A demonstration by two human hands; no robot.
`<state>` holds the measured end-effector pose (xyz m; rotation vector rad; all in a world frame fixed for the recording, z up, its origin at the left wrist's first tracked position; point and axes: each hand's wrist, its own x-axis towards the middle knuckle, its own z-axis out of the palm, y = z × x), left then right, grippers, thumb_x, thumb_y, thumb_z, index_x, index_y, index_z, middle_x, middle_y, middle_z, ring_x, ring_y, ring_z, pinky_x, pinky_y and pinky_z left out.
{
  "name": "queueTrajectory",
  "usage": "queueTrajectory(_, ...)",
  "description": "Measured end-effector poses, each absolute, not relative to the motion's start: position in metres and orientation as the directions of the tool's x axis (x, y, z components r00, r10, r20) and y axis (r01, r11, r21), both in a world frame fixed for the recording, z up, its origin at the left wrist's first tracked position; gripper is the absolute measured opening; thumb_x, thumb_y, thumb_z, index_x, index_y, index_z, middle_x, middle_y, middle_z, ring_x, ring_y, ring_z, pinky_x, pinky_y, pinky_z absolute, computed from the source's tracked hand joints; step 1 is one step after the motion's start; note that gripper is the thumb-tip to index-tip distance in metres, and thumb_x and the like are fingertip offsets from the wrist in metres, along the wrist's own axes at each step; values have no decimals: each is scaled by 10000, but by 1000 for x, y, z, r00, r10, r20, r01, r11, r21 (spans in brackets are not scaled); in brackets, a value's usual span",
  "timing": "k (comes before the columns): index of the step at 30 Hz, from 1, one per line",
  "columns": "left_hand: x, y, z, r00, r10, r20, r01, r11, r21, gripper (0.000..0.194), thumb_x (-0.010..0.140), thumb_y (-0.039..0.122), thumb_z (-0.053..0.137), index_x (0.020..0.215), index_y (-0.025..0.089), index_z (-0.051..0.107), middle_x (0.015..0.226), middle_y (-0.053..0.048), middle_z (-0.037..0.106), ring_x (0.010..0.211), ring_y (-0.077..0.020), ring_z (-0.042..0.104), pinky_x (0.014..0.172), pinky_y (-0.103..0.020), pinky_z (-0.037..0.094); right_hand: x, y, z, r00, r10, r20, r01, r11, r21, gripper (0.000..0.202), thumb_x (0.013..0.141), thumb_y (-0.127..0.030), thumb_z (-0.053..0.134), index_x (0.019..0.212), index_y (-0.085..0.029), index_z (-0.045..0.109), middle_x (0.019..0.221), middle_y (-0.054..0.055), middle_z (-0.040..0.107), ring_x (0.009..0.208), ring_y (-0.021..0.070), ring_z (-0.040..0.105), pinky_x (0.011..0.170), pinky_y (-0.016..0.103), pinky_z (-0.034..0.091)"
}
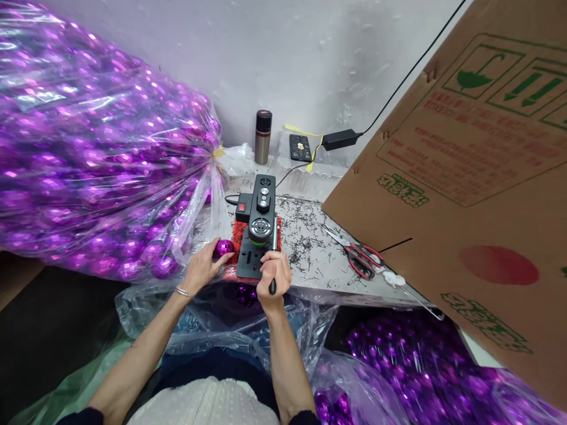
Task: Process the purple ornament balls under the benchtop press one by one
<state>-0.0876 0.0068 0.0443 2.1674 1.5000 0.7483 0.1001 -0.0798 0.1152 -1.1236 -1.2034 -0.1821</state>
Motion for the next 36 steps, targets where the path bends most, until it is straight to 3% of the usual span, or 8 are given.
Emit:
queueTrajectory(3,-85,9,48,218,965,146,551,-245,798,681,930,640,669,1425,176,611,1339,-173,724,1187,-324,719,1021,-453,581,100,-79,115,414,419,808,642,494,-586,346,1037,-148,422,713,-229,513,723,-17,590,705,132,610,656,296,439)
queueTrajectory(6,-76,6,54,169,983,74,176,-104,979,737,926,659,646,1485,189,550,1391,-155,700,1184,-273,726,1013,-407,598,100,-79,115,400,411,819,659,492,-569,348,1036,-144,416,712,-230,505,719,-19,586,697,128,608,649,294,442)
queueTrajectory(9,-66,1,57,255,962,-101,-106,131,986,720,946,641,615,1522,219,525,1362,-136,716,1110,-242,752,941,-377,634,101,-79,115,393,411,822,677,476,-562,348,1028,-141,414,707,-233,510,711,-13,591,681,137,611,628,304,445)
queueTrajectory(12,-56,-5,56,327,921,-213,-179,282,942,687,936,613,640,1511,248,547,1332,-119,735,1055,-229,764,922,-388,649,101,-80,117,382,417,825,675,483,-557,337,1021,-130,418,715,-235,515,716,-15,599,679,135,613,623,300,451)
queueTrajectory(17,-44,-10,51,314,932,-179,-76,213,974,706,893,574,709,1494,227,576,1348,-119,739,1156,-269,739,965,-403,625,103,-81,116,369,430,824,683,476,-554,321,1014,-131,420,730,-236,527,736,-8,610,685,141,615,638,309,475)
queueTrajectory(21,-38,-11,48,347,937,-51,149,-1,989,694,882,567,730,1447,183,612,1320,-134,750,1157,-295,736,1000,-433,602,103,-83,112,369,439,819,680,473,-560,309,1011,-127,423,744,-236,536,752,-8,617,695,140,617,650,306,484)
queueTrajectory(26,-37,-12,43,399,905,145,374,-305,876,611,917,514,752,1420,191,629,1326,-154,743,1216,-325,713,1068,-486,557,104,-84,112,369,455,810,675,468,-570,299,1006,-112,424,757,-233,537,759,-10,622,707,135,628,649,297,489)
queueTrajectory(36,-10,-12,17,365,876,314,460,-463,757,579,938,470,745,1431,204,601,1313,-151,728,1246,-329,679,1091,-496,510,103,-87,116,395,476,786,670,435,-601,301,1016,-163,442,745,-234,553,733,-5,598,706,152,626,630,308,482)
